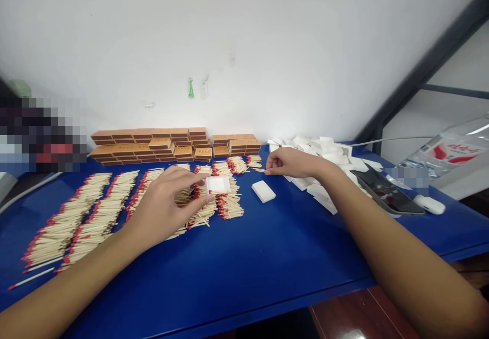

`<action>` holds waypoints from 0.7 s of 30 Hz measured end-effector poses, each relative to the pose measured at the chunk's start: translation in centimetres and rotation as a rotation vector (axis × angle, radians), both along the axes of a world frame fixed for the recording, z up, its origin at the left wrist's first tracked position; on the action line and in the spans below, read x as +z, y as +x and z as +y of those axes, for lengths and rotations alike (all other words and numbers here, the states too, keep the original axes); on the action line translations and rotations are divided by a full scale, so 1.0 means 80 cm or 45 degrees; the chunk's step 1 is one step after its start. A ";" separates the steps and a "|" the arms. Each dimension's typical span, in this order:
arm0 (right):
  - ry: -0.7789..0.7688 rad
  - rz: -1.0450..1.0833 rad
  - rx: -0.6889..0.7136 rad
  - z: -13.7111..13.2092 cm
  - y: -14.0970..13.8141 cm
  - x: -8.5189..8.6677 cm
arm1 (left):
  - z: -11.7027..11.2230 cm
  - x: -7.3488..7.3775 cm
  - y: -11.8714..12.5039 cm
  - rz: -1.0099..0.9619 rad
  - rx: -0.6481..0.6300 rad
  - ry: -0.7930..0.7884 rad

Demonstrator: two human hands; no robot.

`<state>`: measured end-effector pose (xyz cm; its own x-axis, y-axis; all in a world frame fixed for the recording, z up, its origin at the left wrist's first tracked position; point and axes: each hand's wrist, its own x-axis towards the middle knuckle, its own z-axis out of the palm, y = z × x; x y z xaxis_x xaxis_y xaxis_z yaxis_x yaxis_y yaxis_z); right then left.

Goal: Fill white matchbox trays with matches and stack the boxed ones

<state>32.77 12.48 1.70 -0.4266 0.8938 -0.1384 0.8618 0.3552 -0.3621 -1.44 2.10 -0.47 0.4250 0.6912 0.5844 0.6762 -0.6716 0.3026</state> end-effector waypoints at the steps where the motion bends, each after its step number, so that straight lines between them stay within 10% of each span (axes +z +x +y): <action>1: -0.008 -0.005 0.001 -0.001 -0.001 0.001 | 0.000 0.000 0.000 0.000 0.005 0.000; 21: 0.454 0.443 0.439 -0.090 -0.106 0.005 | -0.002 -0.003 0.002 0.029 -0.035 -0.022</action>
<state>24.28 5.28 2.07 -0.6665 0.6615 0.3439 0.5279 0.7444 -0.4089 -1.26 1.91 -0.71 0.4571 0.6887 0.5628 0.6642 -0.6851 0.2990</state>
